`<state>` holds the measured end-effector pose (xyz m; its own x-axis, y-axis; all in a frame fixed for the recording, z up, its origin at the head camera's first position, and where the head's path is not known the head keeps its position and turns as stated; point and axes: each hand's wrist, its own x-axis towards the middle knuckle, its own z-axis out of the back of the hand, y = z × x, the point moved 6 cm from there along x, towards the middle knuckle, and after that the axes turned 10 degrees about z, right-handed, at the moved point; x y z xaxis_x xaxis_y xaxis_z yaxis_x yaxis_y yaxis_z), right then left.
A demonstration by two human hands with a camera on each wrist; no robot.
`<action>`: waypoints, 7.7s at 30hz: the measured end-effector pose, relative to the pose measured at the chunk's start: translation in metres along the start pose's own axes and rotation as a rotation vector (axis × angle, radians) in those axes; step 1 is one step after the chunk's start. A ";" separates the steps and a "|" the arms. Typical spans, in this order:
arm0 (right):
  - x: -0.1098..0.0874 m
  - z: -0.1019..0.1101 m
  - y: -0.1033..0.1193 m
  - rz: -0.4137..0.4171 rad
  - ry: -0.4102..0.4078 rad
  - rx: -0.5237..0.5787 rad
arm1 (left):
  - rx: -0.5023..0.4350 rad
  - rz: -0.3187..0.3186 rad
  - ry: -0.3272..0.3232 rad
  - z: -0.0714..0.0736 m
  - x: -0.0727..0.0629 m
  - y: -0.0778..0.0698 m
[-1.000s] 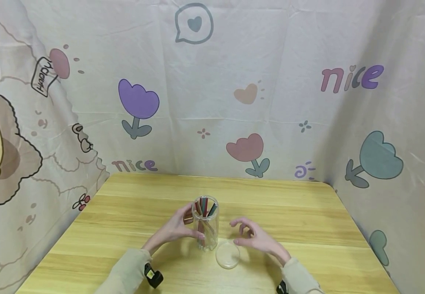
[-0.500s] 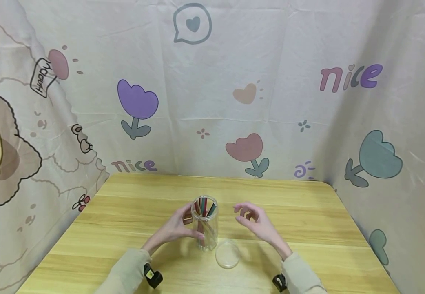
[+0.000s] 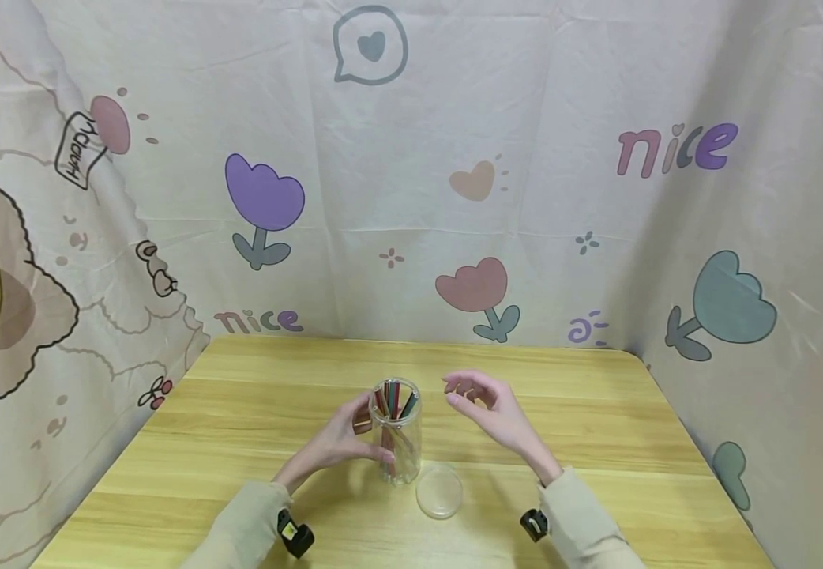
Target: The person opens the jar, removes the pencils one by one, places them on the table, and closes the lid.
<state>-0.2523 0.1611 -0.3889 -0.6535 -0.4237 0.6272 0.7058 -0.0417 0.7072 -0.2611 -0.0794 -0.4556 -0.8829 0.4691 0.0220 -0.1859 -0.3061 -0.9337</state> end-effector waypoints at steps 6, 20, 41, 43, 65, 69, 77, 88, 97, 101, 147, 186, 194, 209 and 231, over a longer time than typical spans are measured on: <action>0.011 -0.004 0.007 -0.013 0.045 -0.024 | -0.004 -0.001 -0.004 0.000 0.000 0.001; 0.033 -0.020 0.009 0.004 0.180 -0.097 | -0.024 -0.020 -0.002 -0.001 0.001 0.001; 0.039 -0.028 0.007 0.069 0.160 -0.045 | 0.000 -0.016 -0.005 0.000 0.000 0.001; 0.038 -0.028 0.006 0.067 0.162 -0.048 | -0.003 -0.013 -0.003 0.000 0.000 0.002; 0.053 -0.034 0.004 -0.025 0.259 0.047 | 0.015 -0.026 -0.015 0.000 0.000 0.000; 0.057 -0.034 -0.003 -0.150 0.253 0.091 | 0.016 -0.020 -0.015 0.000 0.000 0.001; 0.063 -0.038 -0.009 -0.318 0.231 0.084 | 0.021 -0.037 -0.013 0.000 0.000 0.002; 0.066 -0.042 -0.014 -0.354 0.195 0.126 | 0.015 -0.016 -0.014 0.000 -0.001 0.002; 0.068 -0.043 -0.003 -0.163 0.130 -0.044 | 0.014 -0.020 -0.013 0.000 -0.001 0.001; 0.069 -0.044 0.005 -0.051 0.107 -0.174 | 0.009 -0.019 -0.014 0.000 -0.001 0.000; 0.054 -0.004 0.028 0.247 -0.498 0.196 | 0.042 0.000 -0.028 0.001 -0.001 0.002; 0.052 0.058 0.033 0.210 -0.728 0.640 | -0.011 0.014 -0.018 0.000 -0.001 0.002; 0.046 0.059 0.016 0.094 -0.735 0.523 | -0.009 0.014 -0.016 0.000 -0.001 0.000; 0.029 0.054 -0.033 -0.165 -0.630 0.264 | -0.007 0.007 -0.014 0.000 -0.001 0.000; -0.008 0.050 -0.098 -0.429 -0.499 0.109 | -0.015 0.011 -0.008 0.000 -0.002 0.001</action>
<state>-0.3296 0.2137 -0.4469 -0.9368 0.0812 0.3403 0.3406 -0.0099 0.9401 -0.2597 -0.0800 -0.4564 -0.8883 0.4590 0.0142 -0.1694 -0.2987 -0.9392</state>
